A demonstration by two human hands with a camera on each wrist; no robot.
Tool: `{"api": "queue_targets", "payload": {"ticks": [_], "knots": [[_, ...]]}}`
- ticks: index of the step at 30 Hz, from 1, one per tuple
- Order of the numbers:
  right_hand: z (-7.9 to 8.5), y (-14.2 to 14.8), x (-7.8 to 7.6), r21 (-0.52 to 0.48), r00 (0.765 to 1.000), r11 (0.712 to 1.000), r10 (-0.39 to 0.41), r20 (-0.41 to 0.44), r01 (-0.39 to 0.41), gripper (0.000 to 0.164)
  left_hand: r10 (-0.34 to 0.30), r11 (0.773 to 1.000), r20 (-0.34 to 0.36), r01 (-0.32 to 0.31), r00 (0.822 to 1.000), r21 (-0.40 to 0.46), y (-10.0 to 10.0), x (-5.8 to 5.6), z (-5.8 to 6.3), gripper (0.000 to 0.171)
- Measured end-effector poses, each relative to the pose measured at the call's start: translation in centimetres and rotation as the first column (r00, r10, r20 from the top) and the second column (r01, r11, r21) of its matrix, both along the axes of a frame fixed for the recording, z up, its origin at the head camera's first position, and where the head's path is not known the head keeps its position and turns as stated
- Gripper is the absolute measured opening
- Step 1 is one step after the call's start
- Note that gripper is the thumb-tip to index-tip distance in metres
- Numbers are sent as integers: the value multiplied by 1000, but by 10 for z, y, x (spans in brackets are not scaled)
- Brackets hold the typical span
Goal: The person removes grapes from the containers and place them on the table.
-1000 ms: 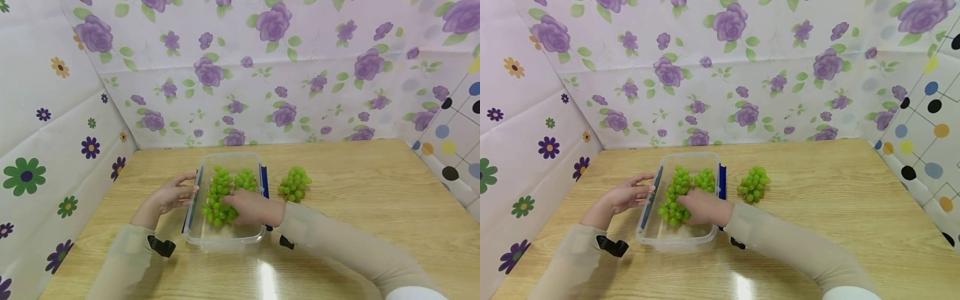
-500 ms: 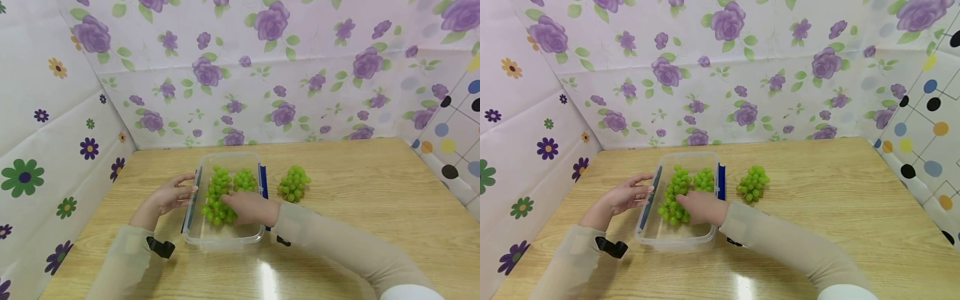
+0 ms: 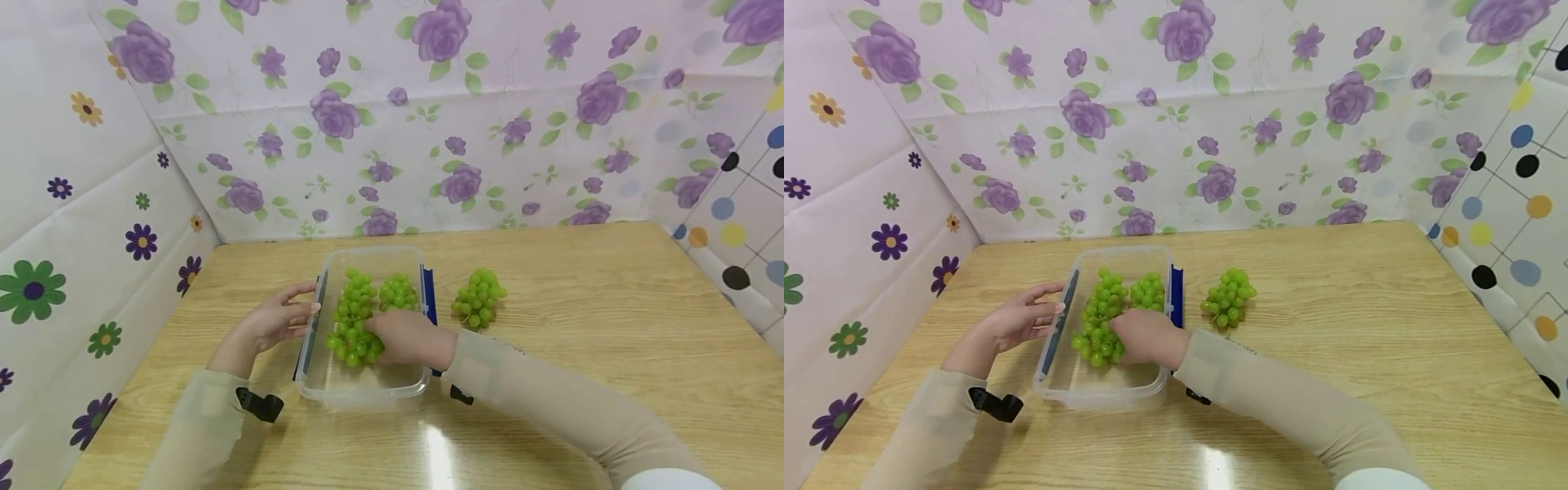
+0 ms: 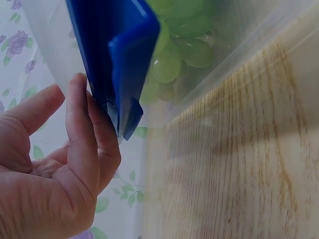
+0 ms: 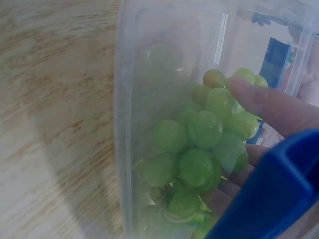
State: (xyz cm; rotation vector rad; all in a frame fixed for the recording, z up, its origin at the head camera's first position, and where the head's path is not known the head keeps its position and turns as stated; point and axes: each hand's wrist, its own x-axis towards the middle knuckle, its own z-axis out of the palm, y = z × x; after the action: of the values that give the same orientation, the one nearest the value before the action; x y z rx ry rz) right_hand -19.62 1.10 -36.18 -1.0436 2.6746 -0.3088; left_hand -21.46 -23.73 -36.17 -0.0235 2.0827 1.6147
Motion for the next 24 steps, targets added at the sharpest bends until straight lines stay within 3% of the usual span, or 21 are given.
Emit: {"api": "queue_targets", "payload": {"ticks": [9,19,24], "knots": [[-2,2,3,-42,999,999,-15,-37,13,40,1,1000,-5,-1,1000,-1,-1,0,-1,69],[-7,1,7,24,974,997,79,-213,-76,34,14,1000,-19,-14,1000,-3,-3,2,-2,68],[-8,3,7,28,965,996,88,-247,-83,35,12,1000,-42,-13,999,-8,-1,3,-2,67]]}}
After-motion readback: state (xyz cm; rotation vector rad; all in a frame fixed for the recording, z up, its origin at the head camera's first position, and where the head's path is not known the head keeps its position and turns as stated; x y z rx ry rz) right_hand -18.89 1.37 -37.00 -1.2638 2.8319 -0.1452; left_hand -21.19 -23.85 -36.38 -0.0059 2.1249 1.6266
